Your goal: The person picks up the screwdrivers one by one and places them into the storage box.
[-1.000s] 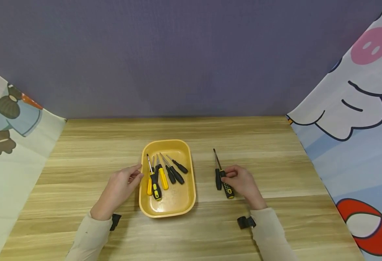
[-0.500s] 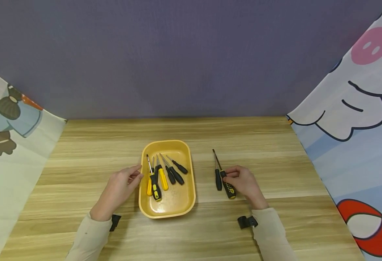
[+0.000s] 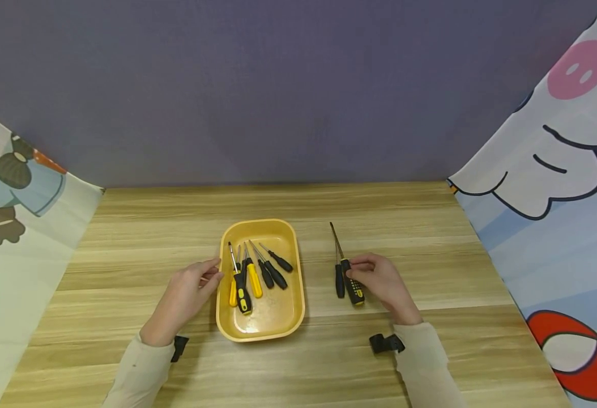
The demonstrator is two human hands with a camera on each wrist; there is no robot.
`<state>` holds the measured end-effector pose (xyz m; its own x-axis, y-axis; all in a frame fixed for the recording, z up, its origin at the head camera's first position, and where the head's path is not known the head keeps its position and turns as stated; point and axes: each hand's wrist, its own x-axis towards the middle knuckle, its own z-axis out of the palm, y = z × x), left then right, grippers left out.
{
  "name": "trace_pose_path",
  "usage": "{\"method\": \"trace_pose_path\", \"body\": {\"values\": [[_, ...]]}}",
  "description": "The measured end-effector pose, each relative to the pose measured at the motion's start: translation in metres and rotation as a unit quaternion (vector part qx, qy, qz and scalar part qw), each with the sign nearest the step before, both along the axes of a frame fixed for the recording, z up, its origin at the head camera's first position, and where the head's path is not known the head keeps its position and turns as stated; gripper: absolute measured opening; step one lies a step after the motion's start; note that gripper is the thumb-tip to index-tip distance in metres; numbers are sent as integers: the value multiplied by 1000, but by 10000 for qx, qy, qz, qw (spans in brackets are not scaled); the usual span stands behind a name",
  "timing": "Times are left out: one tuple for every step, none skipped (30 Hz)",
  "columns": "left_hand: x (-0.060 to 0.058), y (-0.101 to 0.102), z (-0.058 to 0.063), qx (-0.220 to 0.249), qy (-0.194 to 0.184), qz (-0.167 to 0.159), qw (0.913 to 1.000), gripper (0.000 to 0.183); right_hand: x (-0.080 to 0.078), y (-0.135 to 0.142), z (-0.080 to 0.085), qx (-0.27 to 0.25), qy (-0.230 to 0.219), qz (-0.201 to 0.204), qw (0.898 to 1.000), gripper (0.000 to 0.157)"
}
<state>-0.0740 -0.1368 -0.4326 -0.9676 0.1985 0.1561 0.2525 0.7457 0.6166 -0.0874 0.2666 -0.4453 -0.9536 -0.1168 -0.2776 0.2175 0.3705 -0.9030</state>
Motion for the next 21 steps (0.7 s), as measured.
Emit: {"method": "trace_pose_path", "body": {"values": [[0,0,0,2,-13,3,10000,35,-1,-2,3,0,7,38,10000,43],[0,0,0,-1,-21,9,10000,35,-3,-4,5,-6,4,76,10000,43],[0,0,0,-1,-37,18,10000,35,-4,-7,7,-22,-11,107,9999,44],[0,0,0,1,-47,23,10000,35,-6,-10,10,-42,-8,152,9999,44],[0,0,0,4,-51,25,10000,35,-9,-13,13,-82,-11,181,9998,44],[0,0,0,7,-57,28,10000,35,-11,-17,15,-117,7,219,9997,43],[0,0,-1,12,-48,27,10000,36,-13,-20,17,-149,1,239,9996,43],[1,0,-1,15,-38,26,10000,36,-16,-24,19,-181,12,287,9994,43],[1,0,-1,16,-26,24,10000,35,-18,-28,21,-220,28,322,9992,42],[1,0,-1,17,-17,23,10000,35,-20,-32,23,-251,54,376,9990,43],[1,0,-1,19,-19,21,10000,36,-22,-37,25,-256,59,408,9988,42],[1,0,-1,15,-31,29,10000,36,-24,-42,26,-246,83,461,9986,41],[0,0,-1,13,-46,34,10000,36,-26,-46,28,-242,110,507,9984,40],[0,0,0,3,-61,35,10000,36,-28,-51,30,-253,152,586,9978,40],[0,0,0,-1,-82,37,10000,36,-30,-57,31,-271,178,618,9976,39],[0,0,0,-9,-91,37,10000,37,-32,-62,33,-269,202,656,9973,38],[0,0,0,-18,-97,35,9999,37,-33,-67,34,-278,211,680,9971,37],[0,0,0,-31,-91,30,9999,37,-35,-73,35,-330,221,723,9966,36],[0,0,0,-39,-76,17,10000,37,-37,-79,37,-414,194,747,9962,36],[0,0,1,-50,-59,10,10000,37,-39,-85,38,-484,168,777,9957,36],[-1,0,0,-53,-40,2,10000,37,-41,-91,39,-555,120,770,9954,35]]}}
